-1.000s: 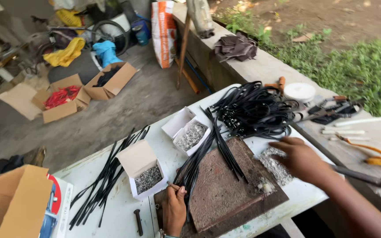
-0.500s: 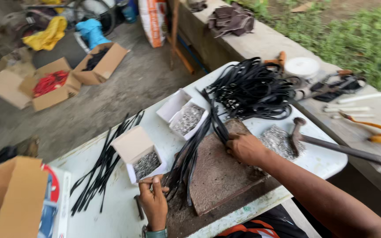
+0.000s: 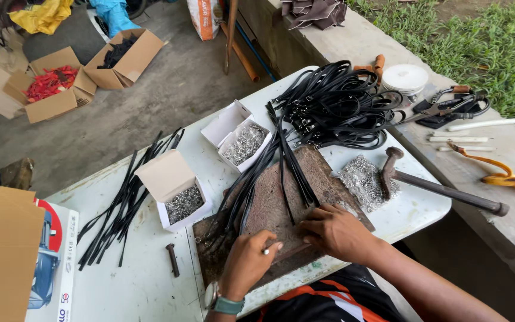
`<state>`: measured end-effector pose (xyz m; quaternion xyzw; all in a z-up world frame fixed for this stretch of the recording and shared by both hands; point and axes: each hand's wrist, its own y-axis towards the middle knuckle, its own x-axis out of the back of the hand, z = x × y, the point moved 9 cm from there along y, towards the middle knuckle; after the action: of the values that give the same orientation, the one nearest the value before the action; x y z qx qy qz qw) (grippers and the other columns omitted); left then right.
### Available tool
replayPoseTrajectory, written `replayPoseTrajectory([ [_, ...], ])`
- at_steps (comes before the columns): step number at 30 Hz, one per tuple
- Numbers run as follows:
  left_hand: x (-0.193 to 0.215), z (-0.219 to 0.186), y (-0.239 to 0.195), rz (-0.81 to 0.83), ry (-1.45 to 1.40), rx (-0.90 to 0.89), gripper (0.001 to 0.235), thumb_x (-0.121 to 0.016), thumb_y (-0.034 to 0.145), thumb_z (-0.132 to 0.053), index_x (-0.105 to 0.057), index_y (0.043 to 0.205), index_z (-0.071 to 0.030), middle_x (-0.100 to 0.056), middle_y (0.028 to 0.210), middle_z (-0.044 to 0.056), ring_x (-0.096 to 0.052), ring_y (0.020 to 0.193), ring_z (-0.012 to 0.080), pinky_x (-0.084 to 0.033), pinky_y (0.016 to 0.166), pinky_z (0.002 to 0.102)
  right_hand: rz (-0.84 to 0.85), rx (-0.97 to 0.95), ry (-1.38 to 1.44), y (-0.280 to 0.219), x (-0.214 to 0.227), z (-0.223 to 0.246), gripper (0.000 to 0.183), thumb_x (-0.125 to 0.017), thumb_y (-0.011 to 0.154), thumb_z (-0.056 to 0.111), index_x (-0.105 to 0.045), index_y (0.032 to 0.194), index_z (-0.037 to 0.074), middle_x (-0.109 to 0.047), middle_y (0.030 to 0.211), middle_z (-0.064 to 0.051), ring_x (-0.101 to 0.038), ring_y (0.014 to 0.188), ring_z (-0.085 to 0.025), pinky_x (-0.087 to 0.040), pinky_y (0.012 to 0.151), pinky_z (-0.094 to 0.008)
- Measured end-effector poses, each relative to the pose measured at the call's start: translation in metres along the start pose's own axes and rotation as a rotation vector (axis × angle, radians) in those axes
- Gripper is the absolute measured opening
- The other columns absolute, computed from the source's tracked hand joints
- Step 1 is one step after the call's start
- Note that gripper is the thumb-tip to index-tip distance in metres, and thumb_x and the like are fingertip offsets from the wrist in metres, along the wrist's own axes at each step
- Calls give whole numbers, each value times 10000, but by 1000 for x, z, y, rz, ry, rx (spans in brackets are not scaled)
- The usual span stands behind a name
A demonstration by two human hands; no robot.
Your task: The person places metal rings onto the ends of black leather straps and uses a hammer to secure them on a wooden block. They repeat this process for multiple straps, moving finished pieces aside and handling the straps and rings by hand.
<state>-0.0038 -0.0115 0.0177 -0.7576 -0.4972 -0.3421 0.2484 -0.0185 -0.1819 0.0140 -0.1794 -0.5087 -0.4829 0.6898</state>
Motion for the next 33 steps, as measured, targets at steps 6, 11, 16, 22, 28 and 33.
replayPoseTrajectory([
  [6, -30, -14, 34, 78, 200, -23, 352, -784, 879, -321, -729, 1149, -101, -725, 666, 183, -728, 611, 309, -554, 614, 446, -82, -33, -41, -18, 19, -3, 300, -717, 851, 315, -762, 1091, 140, -710, 1113, -49, -624, 1029, -273, -450, 879, -414],
  [11, -34, -25, 46, -31, 228, -193, 298, -785, 846, -193, -750, 1122, -86, -738, 768, 201, -738, 675, 340, -588, 600, 451, -104, -27, -30, -16, 21, -2, 292, -726, 847, 311, -764, 1084, 144, -710, 1101, -46, -619, 1028, -266, -441, 884, -412],
  [16, -51, -17, 54, 9, 241, -242, 152, -726, 890, -142, -739, 1025, -71, -750, 757, 174, -738, 622, 288, -580, 541, 414, -129, -15, -25, -20, 21, -2, 295, -724, 851, 306, -762, 1088, 133, -709, 1108, -46, -618, 1009, -261, -439, 898, -411],
  [22, -59, -13, 59, 73, 330, -229, 88, -665, 957, -135, -712, 942, -63, -728, 699, 181, -721, 597, 276, -560, 528, 424, -156, -4, -21, -23, 22, 3, 268, -716, 862, 289, -758, 1072, 128, -708, 1109, -40, -619, 1002, -257, -437, 911, -413],
  [28, -42, -24, 57, 94, 273, -297, 207, -758, 848, -159, -772, 1047, -107, -730, 783, 207, -717, 673, 371, -570, 582, 475, -168, 10, -17, -21, 24, 3, 262, -712, 848, 281, -761, 1059, 133, -706, 1082, -39, -617, 988, -267, -435, 891, -415],
  [33, -52, -10, 58, 176, 297, -287, 206, -755, 886, -172, -773, 1085, -127, -744, 827, 189, -741, 719, 339, -588, 652, 453, -104, -40, -19, -22, 16, -2, 262, -706, 853, 290, -763, 1060, 141, -702, 1076, -39, -614, 976, -266, -438, 871, -413],
])
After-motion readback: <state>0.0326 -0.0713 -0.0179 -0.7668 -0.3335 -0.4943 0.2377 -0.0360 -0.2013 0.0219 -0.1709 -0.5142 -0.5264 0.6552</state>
